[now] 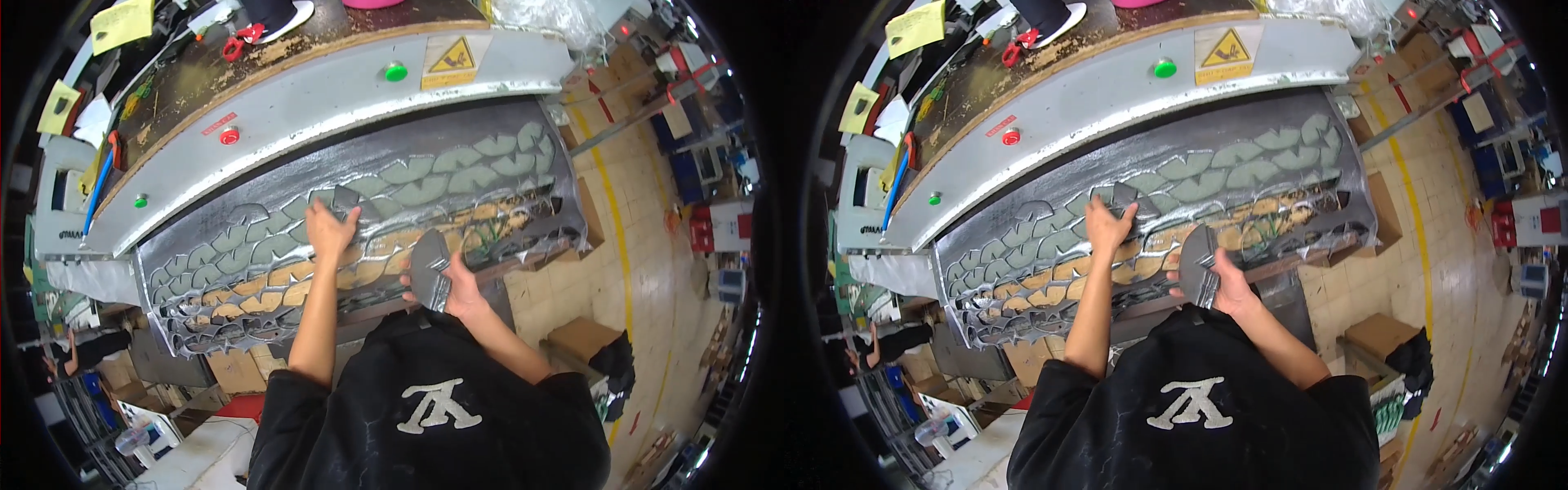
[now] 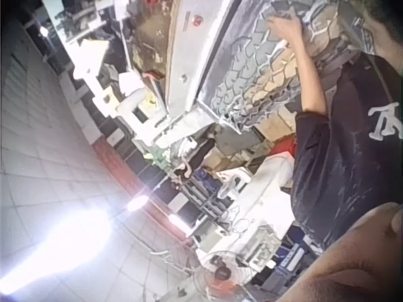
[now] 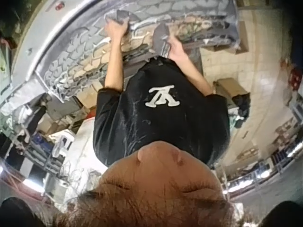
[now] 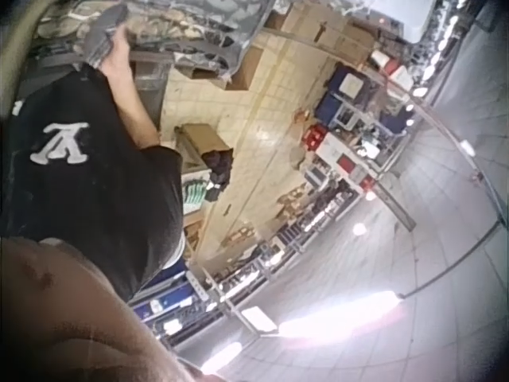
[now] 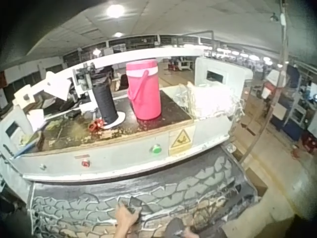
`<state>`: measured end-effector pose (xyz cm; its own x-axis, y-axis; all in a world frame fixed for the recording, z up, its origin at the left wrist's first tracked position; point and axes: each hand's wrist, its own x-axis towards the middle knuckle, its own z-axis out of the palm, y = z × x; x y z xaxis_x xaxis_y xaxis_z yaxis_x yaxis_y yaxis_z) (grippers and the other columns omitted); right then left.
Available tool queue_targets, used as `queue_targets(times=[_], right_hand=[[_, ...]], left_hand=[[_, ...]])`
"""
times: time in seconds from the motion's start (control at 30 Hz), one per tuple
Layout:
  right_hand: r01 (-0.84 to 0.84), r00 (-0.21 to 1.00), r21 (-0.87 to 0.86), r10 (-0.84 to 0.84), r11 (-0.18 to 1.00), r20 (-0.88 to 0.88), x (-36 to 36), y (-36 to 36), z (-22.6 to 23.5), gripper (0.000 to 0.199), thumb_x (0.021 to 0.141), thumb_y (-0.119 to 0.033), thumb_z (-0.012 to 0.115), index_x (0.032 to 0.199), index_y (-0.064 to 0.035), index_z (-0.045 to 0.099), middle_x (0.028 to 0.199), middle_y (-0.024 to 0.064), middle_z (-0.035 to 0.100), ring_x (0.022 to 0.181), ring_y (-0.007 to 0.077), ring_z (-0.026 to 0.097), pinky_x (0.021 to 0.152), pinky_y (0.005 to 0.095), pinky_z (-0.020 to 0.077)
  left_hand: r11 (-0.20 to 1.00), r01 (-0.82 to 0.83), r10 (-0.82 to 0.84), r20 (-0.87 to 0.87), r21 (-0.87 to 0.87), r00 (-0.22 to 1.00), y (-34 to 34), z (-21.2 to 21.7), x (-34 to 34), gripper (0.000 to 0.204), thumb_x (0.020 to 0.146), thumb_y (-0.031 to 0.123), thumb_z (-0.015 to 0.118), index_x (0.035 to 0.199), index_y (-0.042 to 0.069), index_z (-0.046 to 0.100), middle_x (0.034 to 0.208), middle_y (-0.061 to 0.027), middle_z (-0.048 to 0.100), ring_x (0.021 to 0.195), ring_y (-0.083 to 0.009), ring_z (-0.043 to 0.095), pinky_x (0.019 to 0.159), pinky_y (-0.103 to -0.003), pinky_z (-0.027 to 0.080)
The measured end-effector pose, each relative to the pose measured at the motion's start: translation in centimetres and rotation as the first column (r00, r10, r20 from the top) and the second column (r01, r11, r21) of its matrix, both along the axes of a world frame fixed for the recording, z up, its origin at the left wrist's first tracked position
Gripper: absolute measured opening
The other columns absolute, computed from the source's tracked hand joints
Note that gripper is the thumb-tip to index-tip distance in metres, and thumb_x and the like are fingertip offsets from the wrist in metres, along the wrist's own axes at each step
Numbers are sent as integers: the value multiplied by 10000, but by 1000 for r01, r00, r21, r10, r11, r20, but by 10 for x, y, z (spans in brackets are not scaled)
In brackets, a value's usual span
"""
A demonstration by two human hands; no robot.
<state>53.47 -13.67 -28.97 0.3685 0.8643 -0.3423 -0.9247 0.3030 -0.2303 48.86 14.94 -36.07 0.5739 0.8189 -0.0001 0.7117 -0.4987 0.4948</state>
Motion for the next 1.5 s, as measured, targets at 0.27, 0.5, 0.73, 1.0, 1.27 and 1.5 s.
queue_targets(times=[0.27, 0.5, 0.73, 1.0, 1.27, 1.5], right_hand=[[28, 996, -54, -23, 998, 82, -14, -9, -1, 673, 1043, -72, 679, 1636, -165, 374, 1327, 153, 629, 1161, 309, 685, 972, 502, 626], [126, 962, -280, -49, 952, 269, 36, 62, -56, 517, 1090, -249, 669, 1546, -104, 473, 1250, 142, 698, 1068, 268, 720, 951, 455, 613], [-211, 880, -220, 283, 952, 381, 22, 128, -72, 587, 1080, -237, 656, 1603, -89, 435, 1380, 200, 670, 1114, 288, 718, 965, 468, 599], [-208, 948, -236, 255, 949, 191, -63, 100, -70, 672, 1009, -43, 700, 1617, -120, 427, 1338, 167, 670, 1226, 346, 694, 992, 513, 607], [126, 978, -127, -102, 984, 183, -125, 242, -58, 630, 1028, -44, 702, 1598, -95, 438, 1442, 136, 633, 1250, 315, 683, 1064, 456, 576], [338, 926, -299, -257, 892, 277, -188, 317, -42, 591, 978, -13, 684, 1527, -143, 507, 1368, 126, 681, 1265, 286, 659, 1118, 472, 521]], left_hand=[[989, 93, -56, 295, -113, 954, 14, -25, -3, 588, 763, 178, 929, 1265, 28, 664, 1203, -212, 679, 1145, -405, 658, 1007, -501, 514], [670, 313, 144, 532, -673, 835, -12, 27, -40, 412, 977, 25, 791, 1359, 25, 636, 928, -1, 695, 830, -63, 645, 744, -245, 545], [948, 258, -310, 357, 185, 881, 115, 59, -58, 349, 890, 105, 817, 1227, 57, 736, 1168, -184, 721, 1098, -378, 695, 969, -461, 549], [931, 357, -340, -170, 82, 925, 260, 7, -143, 425, 908, 203, 812, 1296, 75, 700, 1220, -187, 674, 1148, -433, 636, 977, -492, 524], [680, 357, 1, 489, -640, 872, 149, 67, -160, 351, 997, 198, 778, 1296, 32, 698, 1219, -138, 725, 1150, -257, 694, 1008, -392, 535], [922, 350, -209, 545, -168, 812, 267, 1, -191, 373, 952, 233, 768, 1266, 37, 721, 1252, -197, 647, 1195, -406, 608, 1033, -497, 487]])
